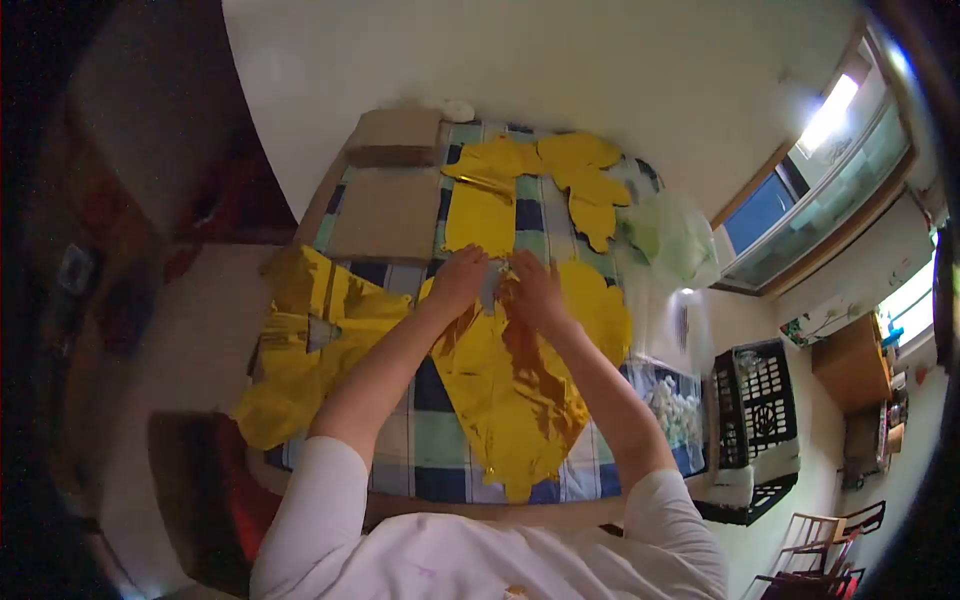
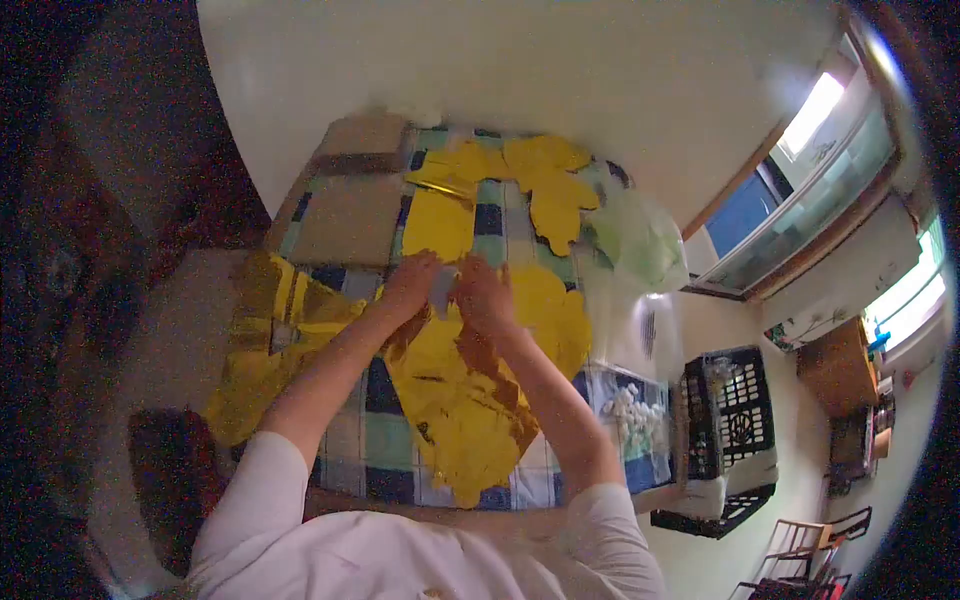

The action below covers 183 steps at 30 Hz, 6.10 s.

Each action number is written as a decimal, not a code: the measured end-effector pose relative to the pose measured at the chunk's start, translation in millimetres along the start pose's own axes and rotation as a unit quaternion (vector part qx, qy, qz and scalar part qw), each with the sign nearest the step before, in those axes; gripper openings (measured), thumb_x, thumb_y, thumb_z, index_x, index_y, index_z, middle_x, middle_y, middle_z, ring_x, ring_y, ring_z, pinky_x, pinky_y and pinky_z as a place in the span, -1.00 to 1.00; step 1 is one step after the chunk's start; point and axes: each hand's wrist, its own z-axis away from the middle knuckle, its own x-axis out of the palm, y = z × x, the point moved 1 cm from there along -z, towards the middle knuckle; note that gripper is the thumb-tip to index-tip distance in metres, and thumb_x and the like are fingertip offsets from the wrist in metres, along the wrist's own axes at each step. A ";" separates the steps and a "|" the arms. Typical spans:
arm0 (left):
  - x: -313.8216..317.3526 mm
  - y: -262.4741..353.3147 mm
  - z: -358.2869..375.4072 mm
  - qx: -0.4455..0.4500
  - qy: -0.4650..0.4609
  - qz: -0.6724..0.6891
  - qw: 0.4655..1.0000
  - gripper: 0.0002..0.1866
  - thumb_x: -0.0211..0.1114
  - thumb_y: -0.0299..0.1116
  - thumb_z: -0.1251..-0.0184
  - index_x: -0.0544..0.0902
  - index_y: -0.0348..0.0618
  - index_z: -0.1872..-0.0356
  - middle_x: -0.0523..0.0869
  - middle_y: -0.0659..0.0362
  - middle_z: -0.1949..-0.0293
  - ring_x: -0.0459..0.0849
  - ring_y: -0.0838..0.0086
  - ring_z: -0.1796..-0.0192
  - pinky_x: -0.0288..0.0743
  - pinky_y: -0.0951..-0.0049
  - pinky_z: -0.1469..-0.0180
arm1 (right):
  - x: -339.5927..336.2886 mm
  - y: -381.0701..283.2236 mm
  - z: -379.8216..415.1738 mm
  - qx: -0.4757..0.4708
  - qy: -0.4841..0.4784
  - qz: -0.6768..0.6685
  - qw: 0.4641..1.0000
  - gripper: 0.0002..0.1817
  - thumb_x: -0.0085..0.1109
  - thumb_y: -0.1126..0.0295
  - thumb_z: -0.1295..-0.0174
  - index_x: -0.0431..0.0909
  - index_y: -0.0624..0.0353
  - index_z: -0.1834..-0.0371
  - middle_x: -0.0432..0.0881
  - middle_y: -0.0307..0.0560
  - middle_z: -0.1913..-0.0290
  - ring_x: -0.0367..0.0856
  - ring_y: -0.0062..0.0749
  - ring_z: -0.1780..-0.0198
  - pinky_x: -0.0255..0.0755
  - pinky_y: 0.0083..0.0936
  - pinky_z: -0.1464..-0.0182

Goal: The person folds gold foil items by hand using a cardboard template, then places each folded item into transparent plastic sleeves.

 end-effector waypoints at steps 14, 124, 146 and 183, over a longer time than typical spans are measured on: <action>22.1 -57.5 -62.0 -0.165 -0.011 0.281 0.945 -0.87 0.30 -0.42 -0.11 0.56 -0.25 0.40 0.64 0.01 0.39 0.62 0.12 0.24 0.47 0.18 0.20 | 36.7 7.0 -68.7 -0.040 0.018 -0.025 0.999 -0.66 0.00 0.49 -0.07 0.51 0.15 0.03 0.57 0.08 0.08 0.50 -0.01 -0.02 0.26 -0.07 -0.18; -259.2 150.6 173.1 0.021 0.060 0.922 0.381 -0.13 -0.19 -0.84 0.22 0.30 -0.16 -0.33 0.29 0.00 -0.35 0.15 0.25 -0.45 0.10 0.13 -0.44 | -361.4 -76.3 328.8 0.077 0.769 0.123 0.622 -0.55 0.04 0.23 -0.31 0.37 0.28 -0.17 0.47 0.10 -0.17 0.47 -0.24 -0.16 0.32 -0.27 -0.23; -291.3 171.7 195.5 0.063 0.078 0.909 0.404 -0.30 -0.09 -0.78 0.16 0.45 -0.13 -0.17 0.32 -0.03 -0.34 0.16 0.17 -0.45 0.08 0.08 -0.44 | -360.6 -90.9 364.3 0.069 0.781 0.095 0.613 -0.57 0.05 0.24 -0.31 0.38 0.29 -0.14 0.48 0.07 -0.13 0.47 -0.28 -0.12 0.33 -0.30 -0.20; -282.5 171.1 194.9 0.179 0.069 0.884 0.427 -0.63 0.25 -0.36 -0.20 0.43 0.00 0.81 0.49 -0.06 -0.21 0.09 0.08 -0.46 -0.14 -0.04 -0.46 | -349.9 -99.4 363.3 0.070 0.765 0.096 0.633 -0.61 0.06 0.26 -0.31 0.40 0.29 -0.10 0.50 0.03 -0.06 0.48 -0.34 -0.07 0.35 -0.37 -0.14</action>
